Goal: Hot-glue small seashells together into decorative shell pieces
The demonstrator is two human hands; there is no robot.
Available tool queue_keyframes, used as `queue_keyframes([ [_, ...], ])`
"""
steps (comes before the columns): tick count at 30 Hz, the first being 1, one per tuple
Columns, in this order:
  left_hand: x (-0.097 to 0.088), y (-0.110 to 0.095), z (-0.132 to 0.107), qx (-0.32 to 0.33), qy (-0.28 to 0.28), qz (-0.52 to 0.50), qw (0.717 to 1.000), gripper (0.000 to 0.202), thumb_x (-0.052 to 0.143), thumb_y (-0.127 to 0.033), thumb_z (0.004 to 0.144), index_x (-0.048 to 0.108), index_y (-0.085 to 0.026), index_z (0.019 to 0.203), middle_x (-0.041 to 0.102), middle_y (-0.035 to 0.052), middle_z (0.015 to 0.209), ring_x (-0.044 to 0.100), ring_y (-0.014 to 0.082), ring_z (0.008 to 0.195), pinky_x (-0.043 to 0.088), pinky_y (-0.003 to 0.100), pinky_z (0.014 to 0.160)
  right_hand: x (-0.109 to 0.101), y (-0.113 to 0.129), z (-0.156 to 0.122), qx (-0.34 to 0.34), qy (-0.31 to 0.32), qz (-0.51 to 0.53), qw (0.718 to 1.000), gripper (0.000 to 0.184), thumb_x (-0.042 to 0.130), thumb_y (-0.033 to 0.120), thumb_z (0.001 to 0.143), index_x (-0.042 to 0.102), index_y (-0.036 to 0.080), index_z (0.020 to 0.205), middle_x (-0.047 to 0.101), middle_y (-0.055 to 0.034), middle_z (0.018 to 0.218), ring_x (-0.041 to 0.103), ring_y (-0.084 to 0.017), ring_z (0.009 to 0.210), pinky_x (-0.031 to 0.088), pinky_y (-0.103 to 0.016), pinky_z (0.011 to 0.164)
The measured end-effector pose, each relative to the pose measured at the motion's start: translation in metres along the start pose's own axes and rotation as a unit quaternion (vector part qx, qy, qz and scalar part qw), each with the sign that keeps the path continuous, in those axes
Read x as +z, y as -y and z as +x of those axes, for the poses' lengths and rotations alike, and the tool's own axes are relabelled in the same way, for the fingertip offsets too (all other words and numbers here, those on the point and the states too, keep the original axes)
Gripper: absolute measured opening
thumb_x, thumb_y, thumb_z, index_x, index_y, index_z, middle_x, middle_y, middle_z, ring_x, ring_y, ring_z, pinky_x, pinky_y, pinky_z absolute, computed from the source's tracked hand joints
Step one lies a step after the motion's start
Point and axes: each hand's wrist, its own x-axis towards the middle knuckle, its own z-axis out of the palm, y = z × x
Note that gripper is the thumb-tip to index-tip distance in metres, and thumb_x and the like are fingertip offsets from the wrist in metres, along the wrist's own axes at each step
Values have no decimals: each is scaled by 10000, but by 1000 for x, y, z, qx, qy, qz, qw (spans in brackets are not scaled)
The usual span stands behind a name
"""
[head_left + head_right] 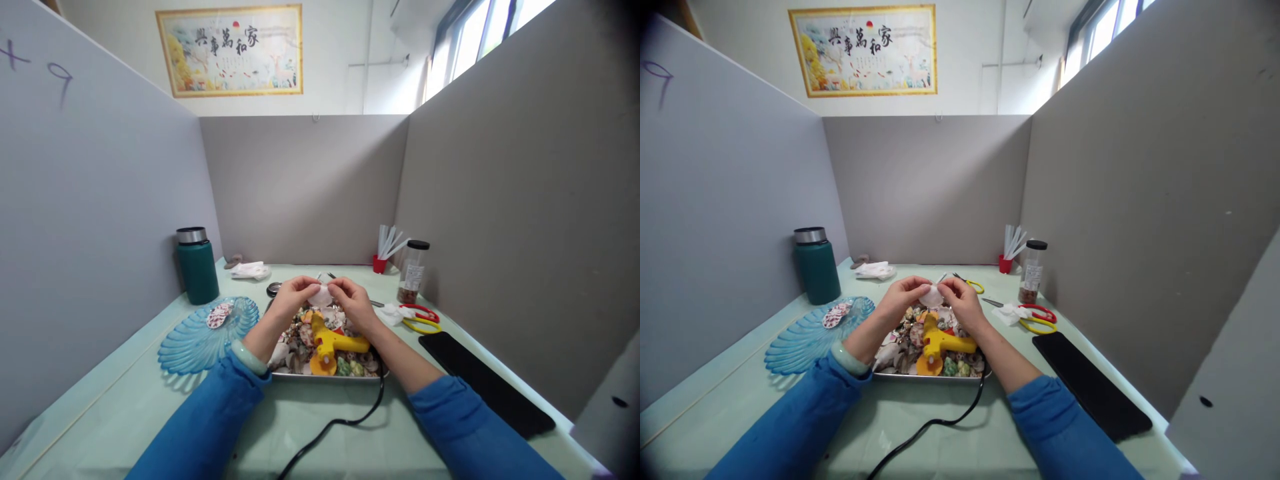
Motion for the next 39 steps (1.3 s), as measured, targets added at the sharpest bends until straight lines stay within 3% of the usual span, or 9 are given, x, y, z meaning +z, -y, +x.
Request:
queue_keyframes([
  [4, -2, 1, 1, -18, 0, -53, 998, 349, 794, -331, 576, 617, -127, 797, 610, 5, 702, 561, 111, 617, 429, 237, 596, 0, -2, 0, -7, 18, -23, 1000, 227, 642, 396, 764, 592, 176, 739, 523, 34, 597, 455, -106, 537, 355, -226, 514],
  [11, 1, -1, -1, -9, 7, -15, 1000, 327, 776, -355, 611, 611, -130, 783, 573, -21, 642, 499, 74, 545, 364, 201, 518, 0, -4, -4, -24, 42, -90, 995, 244, 619, 402, 791, 582, 181, 695, 484, 42, 563, 424, -101, 512, 322, -224, 488],
  [17, -4, 3, 1, -29, 27, -60, 997, 299, 777, -350, 617, 622, -127, 741, 591, -4, 648, 529, 95, 565, 400, 228, 551, -1, 1, -5, -20, 45, -77, 996, 270, 523, 416, 846, 592, 185, 723, 478, 40, 542, 442, -106, 490, 339, -223, 475],
  [26, -2, 1, -1, -33, 33, -76, 996, 293, 795, -333, 592, 620, -121, 694, 586, -6, 616, 518, 87, 544, 393, 225, 552, -2, -1, -6, -38, 45, -81, 995, 301, 520, 452, 854, 599, 193, 725, 477, 36, 534, 441, -115, 484, 338, -232, 471],
  [32, -2, 1, -1, -22, 30, -62, 997, 297, 789, -339, 600, 615, -122, 706, 584, -9, 605, 509, 82, 524, 367, 218, 524, -2, 8, -8, -127, 57, -186, 973, 247, 503, 367, 888, 600, 195, 740, 507, 19, 588, 476, -128, 564, 371, -247, 563],
  [39, -2, 1, -2, -17, 31, -65, 997, 283, 780, -330, 612, 608, -126, 708, 564, -22, 599, 491, 74, 515, 354, 215, 514, -2, 9, -9, -188, 64, -240, 950, 227, 471, 333, 911, 605, 198, 786, 572, -11, 681, 515, -150, 647, 390, -265, 631],
])
